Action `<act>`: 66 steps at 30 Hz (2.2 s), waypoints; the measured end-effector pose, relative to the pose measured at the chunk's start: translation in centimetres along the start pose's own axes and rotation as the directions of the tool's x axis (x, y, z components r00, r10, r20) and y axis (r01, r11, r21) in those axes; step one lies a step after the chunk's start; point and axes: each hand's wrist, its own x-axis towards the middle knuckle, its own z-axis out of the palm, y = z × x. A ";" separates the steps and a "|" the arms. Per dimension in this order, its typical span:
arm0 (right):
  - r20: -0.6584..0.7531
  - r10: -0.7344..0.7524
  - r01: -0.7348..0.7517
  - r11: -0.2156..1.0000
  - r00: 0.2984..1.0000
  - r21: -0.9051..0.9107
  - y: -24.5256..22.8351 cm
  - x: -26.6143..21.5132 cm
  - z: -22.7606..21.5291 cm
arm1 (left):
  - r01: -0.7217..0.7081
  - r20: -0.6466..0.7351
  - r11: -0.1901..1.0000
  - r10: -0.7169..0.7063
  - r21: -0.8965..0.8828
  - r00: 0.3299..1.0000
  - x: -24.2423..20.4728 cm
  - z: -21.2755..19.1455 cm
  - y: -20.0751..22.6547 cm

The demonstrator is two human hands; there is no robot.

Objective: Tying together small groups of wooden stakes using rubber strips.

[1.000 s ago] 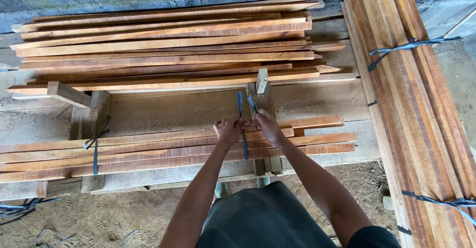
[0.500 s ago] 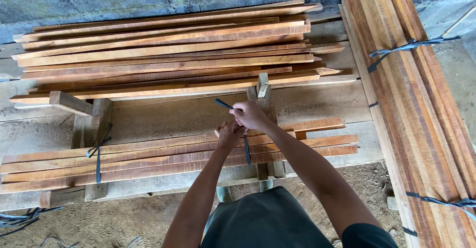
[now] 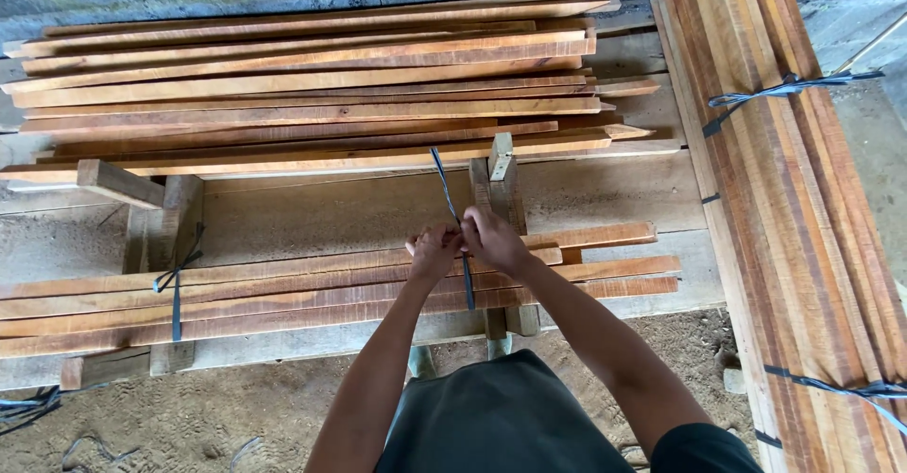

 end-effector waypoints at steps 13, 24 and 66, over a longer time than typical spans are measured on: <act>-0.071 -0.303 0.277 0.926 0.950 -0.257 1.5 -2.2 1.6 | 0.078 0.026 0.977 -0.074 -0.199 0.997 -0.6 -0.9 0.3; -0.014 -0.228 0.226 0.970 0.974 -0.086 0.1 -2.2 0.1 | 0.056 0.090 0.886 -0.017 -0.460 0.996 -3.4 -3.3 1.5; 0.547 0.488 -0.664 0.726 0.680 0.178 7.8 2.9 4.2 | -0.439 -0.515 0.881 0.462 0.175 0.722 -3.5 0.9 -0.6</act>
